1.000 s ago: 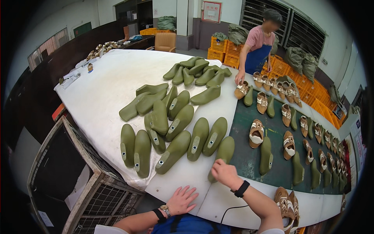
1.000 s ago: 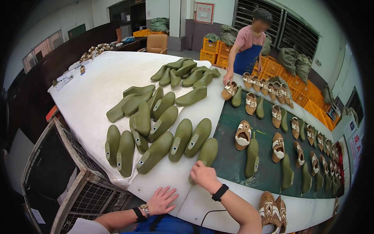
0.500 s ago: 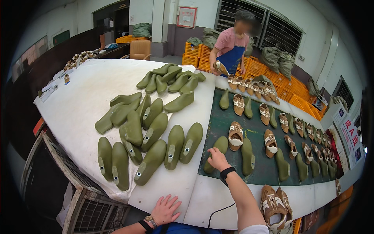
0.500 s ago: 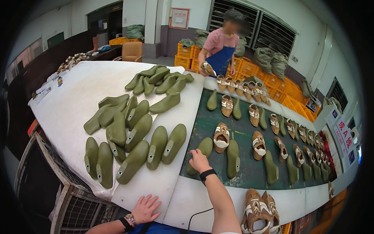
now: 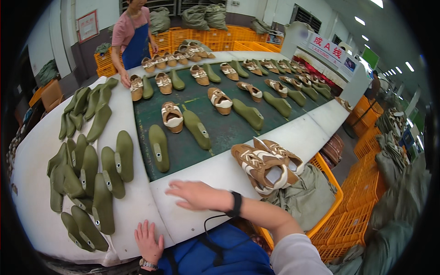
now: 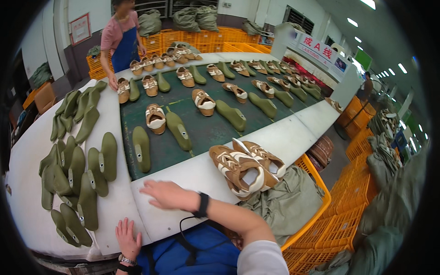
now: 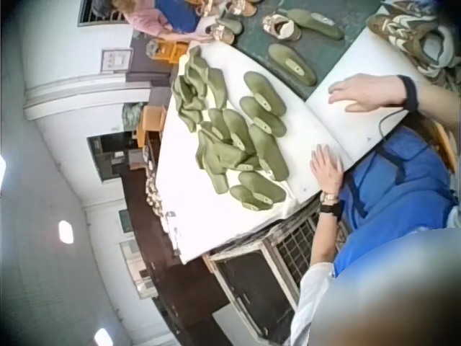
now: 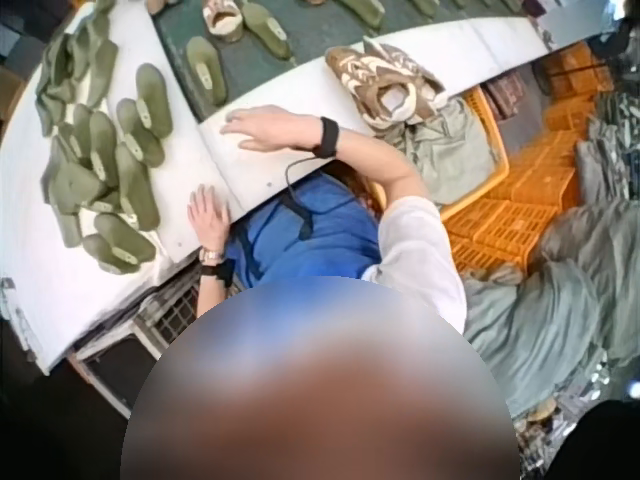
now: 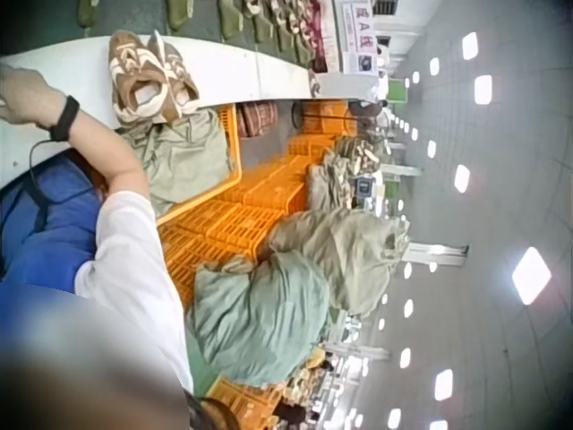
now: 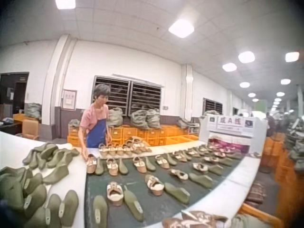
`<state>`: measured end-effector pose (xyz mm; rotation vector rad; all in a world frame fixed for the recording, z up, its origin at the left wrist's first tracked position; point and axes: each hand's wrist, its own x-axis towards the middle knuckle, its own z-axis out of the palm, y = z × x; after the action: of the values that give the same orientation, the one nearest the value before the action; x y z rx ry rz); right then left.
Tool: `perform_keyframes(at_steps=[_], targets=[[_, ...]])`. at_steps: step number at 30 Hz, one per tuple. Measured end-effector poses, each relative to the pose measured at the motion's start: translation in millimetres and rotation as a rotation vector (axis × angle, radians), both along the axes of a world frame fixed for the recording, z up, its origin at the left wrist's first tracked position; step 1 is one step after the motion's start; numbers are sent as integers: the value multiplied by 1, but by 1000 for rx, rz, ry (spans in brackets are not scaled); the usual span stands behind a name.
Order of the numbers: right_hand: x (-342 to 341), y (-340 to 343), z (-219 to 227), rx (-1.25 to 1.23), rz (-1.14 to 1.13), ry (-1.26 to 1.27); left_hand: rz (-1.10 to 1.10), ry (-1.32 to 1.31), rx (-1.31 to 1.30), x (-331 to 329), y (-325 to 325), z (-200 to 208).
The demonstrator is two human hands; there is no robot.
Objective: The person inserts green shoe lasts into brown and white sneakers on a factory table. They repeatedly pick up a last, place it inside a shoe, and set the assembled unit on the table. A coworker across the table performs similar assembly actions.
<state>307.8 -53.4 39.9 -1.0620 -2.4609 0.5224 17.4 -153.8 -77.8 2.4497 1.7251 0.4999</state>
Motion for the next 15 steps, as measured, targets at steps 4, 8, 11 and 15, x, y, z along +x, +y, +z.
perform_keyframes(at_steps=[4, 8, 11, 15], targets=[[73, -108, 51, 73, -316, -155, 10, -13, -22, 1, 0, 1], [140, -158, 70, 156, -870, -441, 13, -9, -25, 2, 0, 3], [170, -157, 53, 160, -941, -550, 9, -3, -39, 1, 0, 5], [186, -148, 45, 239, -831, -381, 17, 6, -25, -2, -1, 3]])
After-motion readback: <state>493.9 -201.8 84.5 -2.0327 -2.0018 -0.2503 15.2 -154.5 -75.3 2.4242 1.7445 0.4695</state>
